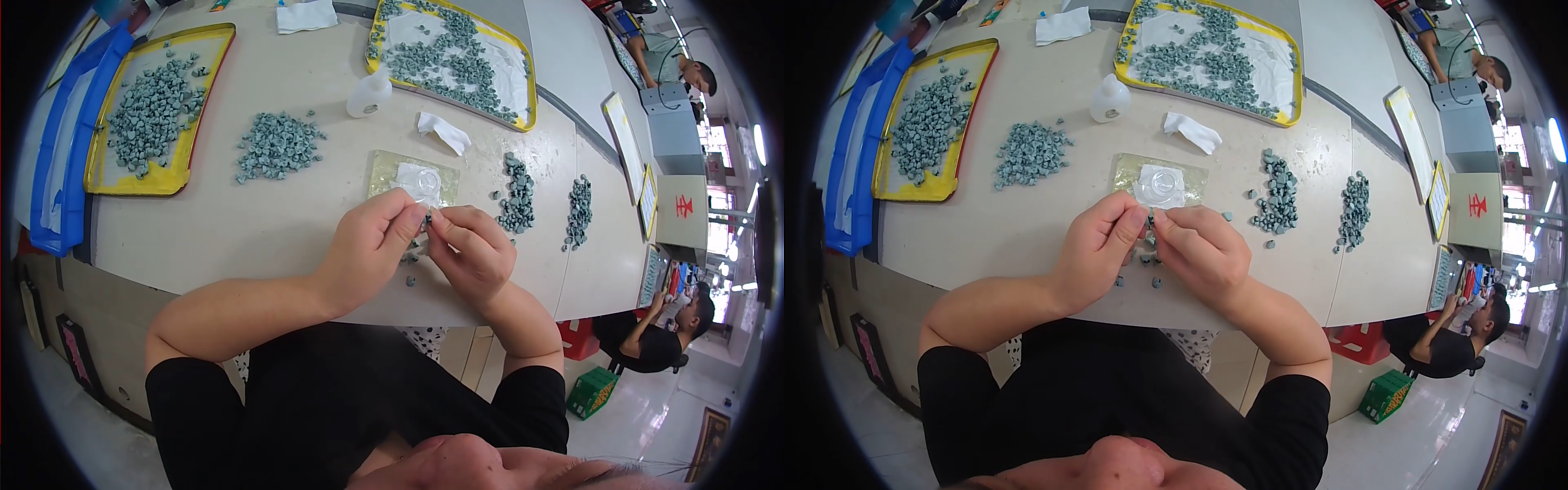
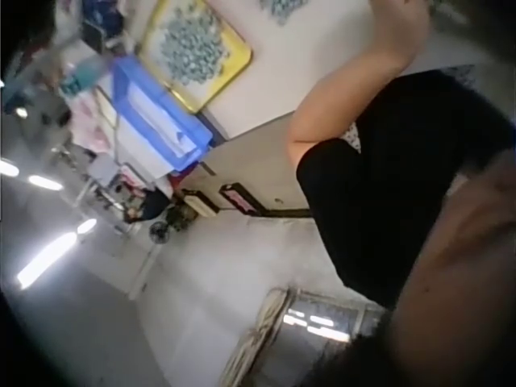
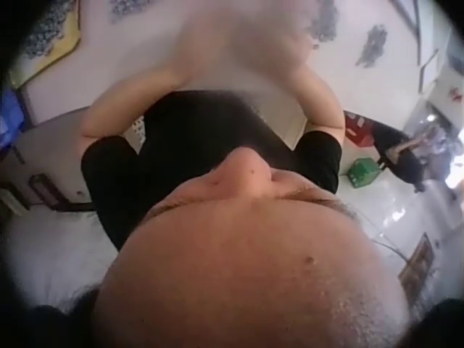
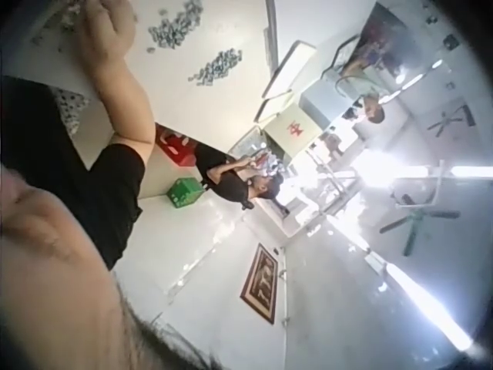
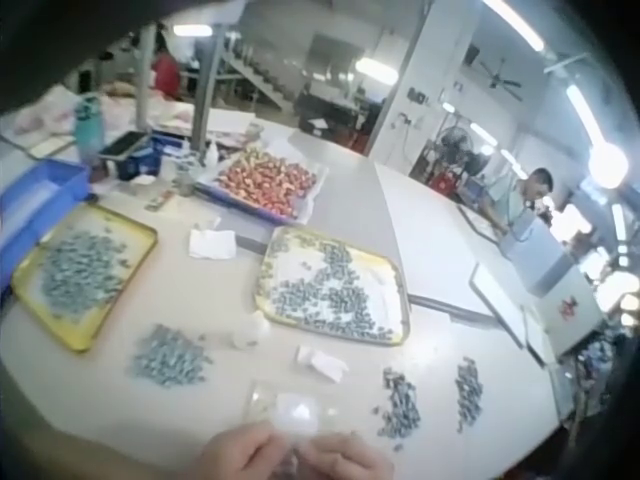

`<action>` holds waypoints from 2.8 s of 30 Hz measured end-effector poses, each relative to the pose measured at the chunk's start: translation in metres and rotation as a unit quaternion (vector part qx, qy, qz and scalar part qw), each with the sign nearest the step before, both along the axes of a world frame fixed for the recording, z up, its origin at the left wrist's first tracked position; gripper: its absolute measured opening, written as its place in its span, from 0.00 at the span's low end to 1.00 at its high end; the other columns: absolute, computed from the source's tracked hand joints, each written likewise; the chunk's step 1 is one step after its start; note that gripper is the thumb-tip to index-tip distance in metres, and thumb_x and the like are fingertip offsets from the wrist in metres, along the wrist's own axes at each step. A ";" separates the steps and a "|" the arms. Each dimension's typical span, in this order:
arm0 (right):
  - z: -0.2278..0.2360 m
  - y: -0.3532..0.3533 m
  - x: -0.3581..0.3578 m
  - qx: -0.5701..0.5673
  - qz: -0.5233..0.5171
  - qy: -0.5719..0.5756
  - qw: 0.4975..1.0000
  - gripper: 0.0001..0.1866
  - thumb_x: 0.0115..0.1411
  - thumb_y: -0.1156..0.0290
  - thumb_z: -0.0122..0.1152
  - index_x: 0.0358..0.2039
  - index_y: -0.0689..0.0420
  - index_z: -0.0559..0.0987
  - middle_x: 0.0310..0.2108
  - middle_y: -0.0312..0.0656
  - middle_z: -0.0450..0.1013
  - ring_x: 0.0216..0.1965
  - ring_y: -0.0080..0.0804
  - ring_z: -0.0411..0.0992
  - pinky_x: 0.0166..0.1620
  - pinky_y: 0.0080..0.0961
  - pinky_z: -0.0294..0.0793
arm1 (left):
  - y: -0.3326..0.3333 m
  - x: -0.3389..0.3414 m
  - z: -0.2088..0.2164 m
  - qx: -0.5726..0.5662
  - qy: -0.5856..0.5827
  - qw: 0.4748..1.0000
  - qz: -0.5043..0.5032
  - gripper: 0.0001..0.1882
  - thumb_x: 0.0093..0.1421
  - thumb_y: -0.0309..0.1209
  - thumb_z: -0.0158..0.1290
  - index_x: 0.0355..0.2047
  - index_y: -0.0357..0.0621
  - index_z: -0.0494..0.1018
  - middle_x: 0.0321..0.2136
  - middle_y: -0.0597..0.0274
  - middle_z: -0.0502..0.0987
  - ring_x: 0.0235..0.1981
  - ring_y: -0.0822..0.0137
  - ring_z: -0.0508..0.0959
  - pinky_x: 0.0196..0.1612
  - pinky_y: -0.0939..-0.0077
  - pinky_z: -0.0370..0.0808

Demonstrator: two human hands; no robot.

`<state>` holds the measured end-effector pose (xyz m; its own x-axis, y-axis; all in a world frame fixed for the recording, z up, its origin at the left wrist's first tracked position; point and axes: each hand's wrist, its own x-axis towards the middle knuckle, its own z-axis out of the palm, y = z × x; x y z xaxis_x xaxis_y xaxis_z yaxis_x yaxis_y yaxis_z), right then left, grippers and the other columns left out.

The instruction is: Manually sort and pack small green plastic components into a plastic bag.

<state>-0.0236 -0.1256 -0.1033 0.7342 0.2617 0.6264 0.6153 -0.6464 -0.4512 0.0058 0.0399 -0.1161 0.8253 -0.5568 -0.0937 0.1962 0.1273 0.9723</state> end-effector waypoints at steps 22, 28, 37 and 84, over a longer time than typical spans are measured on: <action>0.035 -0.049 0.001 0.037 -0.192 0.179 0.964 0.05 0.55 0.80 0.57 0.34 0.64 0.77 0.29 0.44 0.74 0.27 0.31 0.73 0.32 0.20 0.71 | 0.000 -0.004 0.030 0.130 -0.017 0.987 -0.096 0.16 0.64 0.37 0.44 0.22 0.40 0.66 0.17 0.73 0.63 0.20 0.82 0.61 0.22 0.81 0.60; 0.036 -0.069 -0.008 -0.146 -0.151 0.346 0.915 0.09 0.52 0.77 0.61 0.35 0.62 0.77 0.28 0.46 0.72 0.26 0.34 0.72 0.32 0.24 0.71 | 0.001 -0.002 0.028 0.004 0.152 0.986 -0.067 0.08 0.64 0.31 0.41 0.32 0.42 0.66 0.23 0.71 0.65 0.19 0.82 0.57 0.21 0.85 0.57; 0.034 -0.053 -0.001 -0.057 -0.188 0.359 0.912 0.09 0.54 0.79 0.58 0.37 0.62 0.76 0.28 0.42 0.72 0.29 0.29 0.74 0.34 0.21 0.72 | -0.004 0.005 0.018 -0.114 0.235 0.965 -0.036 0.07 0.66 0.25 0.37 0.42 0.41 0.63 0.29 0.65 0.67 0.18 0.82 0.55 0.21 0.86 0.57; 0.004 -0.021 0.012 -0.152 -0.011 -0.041 0.987 0.10 0.41 0.85 0.64 0.28 0.64 0.78 0.30 0.42 0.71 0.28 0.32 0.73 0.28 0.22 0.71 | 0.013 0.010 0.012 -0.084 0.181 0.980 -0.007 0.12 0.64 0.31 0.45 0.45 0.38 0.67 0.28 0.68 0.71 0.23 0.82 0.65 0.26 0.87 0.66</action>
<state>-0.0115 -0.1470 -0.0997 0.6920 0.4315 0.5787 0.6258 -0.7582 -0.1829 0.0156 0.0529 -0.1043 0.7464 -0.6014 -0.2849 0.5279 0.2744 0.8038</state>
